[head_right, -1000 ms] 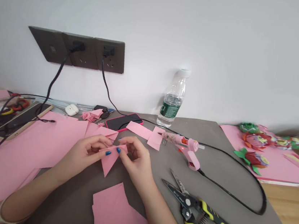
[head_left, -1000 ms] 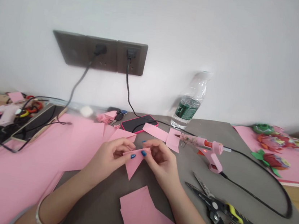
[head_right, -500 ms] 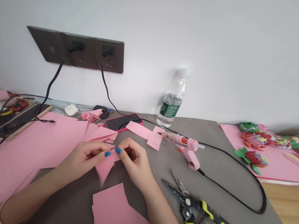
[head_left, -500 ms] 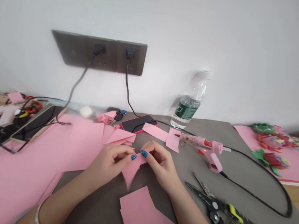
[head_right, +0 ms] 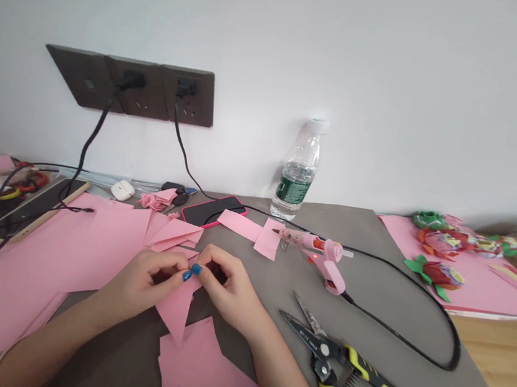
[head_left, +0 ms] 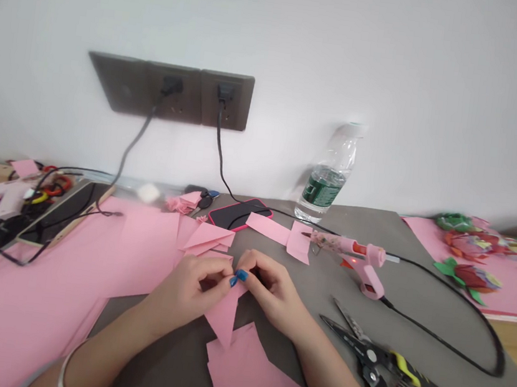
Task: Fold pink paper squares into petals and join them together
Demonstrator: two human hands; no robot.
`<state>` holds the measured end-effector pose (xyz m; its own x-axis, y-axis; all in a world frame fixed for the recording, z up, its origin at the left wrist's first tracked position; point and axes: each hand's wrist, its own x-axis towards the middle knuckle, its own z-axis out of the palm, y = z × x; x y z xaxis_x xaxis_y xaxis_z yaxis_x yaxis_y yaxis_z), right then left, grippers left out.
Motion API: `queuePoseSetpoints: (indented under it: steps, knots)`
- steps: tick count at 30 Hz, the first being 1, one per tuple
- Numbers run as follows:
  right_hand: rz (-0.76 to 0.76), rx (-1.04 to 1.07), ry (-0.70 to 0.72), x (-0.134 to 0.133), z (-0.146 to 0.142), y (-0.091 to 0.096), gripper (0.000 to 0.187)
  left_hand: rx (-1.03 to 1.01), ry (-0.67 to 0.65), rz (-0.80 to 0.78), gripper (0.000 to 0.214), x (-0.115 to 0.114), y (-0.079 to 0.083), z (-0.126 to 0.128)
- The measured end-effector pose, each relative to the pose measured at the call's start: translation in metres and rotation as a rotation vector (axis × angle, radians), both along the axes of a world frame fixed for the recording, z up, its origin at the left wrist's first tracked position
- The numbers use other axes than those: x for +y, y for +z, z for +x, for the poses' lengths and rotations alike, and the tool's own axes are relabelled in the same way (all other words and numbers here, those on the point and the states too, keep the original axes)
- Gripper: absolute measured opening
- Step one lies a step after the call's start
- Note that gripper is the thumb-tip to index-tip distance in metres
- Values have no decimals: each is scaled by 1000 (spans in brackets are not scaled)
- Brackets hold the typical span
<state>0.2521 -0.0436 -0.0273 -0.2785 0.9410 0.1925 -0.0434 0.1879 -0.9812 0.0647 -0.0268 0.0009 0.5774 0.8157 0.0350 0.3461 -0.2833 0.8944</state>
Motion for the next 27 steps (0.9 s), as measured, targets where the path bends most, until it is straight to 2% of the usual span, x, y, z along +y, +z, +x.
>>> queuePoseSetpoints:
  steps: [5,10,12,16,22,27]
  knots:
    - [-83,196,-169,6,1,-5,28,-22,59,-53,27,3,5,-2]
    - [-192,464,-295,13,8,-8,32,-87,95,-215,22,8,5,-12]
    - [-206,508,-335,15,12,-8,33,-125,149,-227,21,11,4,-16]
    - [-117,260,-248,13,15,-8,31,-156,188,-209,21,12,3,-14]
    - [-23,22,-150,7,8,-4,23,-5,45,-31,20,4,-2,-2]
    - [9,-131,-102,6,4,0,17,47,13,45,26,3,-4,-3]
